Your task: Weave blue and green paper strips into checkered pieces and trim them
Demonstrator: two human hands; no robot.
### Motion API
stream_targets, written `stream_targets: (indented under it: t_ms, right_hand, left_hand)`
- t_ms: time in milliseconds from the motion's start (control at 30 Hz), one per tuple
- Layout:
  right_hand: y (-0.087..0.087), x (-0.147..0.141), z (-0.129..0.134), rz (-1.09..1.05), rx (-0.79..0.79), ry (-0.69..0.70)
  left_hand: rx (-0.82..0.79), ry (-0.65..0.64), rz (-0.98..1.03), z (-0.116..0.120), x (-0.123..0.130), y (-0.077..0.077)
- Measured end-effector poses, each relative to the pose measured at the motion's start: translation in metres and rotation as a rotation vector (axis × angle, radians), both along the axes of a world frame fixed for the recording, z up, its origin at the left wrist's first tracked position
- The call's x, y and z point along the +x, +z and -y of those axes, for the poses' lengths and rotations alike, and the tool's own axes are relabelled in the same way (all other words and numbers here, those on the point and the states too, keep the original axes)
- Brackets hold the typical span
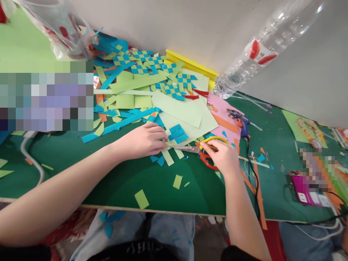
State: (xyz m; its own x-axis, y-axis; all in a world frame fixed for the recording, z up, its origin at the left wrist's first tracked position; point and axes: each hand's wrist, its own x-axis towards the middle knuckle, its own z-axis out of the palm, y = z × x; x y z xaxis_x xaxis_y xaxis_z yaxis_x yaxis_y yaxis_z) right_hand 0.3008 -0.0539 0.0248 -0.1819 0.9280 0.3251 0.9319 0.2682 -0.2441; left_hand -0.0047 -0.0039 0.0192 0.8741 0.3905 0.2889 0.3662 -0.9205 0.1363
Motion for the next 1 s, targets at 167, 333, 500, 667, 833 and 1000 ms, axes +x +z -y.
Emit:
stream_targets:
  t_ms: [167, 333, 500, 667, 833, 1000]
  right_hand:
    - [-0.0018, 0.001, -0.0012, -0.058, -0.059, -0.045]
    - [-0.002, 0.0016, -0.0004, 0.012, 0.025, 0.023]
    - [-0.0008, 0.0021, -0.0015, 0.006, 0.026, 0.037]
    - [-0.0004, 0.0013, -0.0021, -0.011, 0.02, 0.025]
    - [-0.0032, 0.0027, -0.0027, -0.031, 0.0, -0.004]
    - [-0.0043, 0.0094, -0.0058, -0.156, 0.045, -0.206]
  left_hand:
    - [0.01, -0.005, 0.001, -0.0003, -0.0001, -0.0003]
    - [0.004, -0.004, 0.007, -0.0002, -0.0004, -0.0007]
    - [0.007, -0.006, 0.002, -0.0002, -0.0004, -0.0008]
    - [0.003, -0.009, 0.022, 0.0003, 0.0006, 0.0012]
    - [-0.002, -0.002, 0.011, 0.0003, 0.0, 0.0007]
    - [-0.033, -0.004, 0.008, -0.0006, -0.0015, -0.0024]
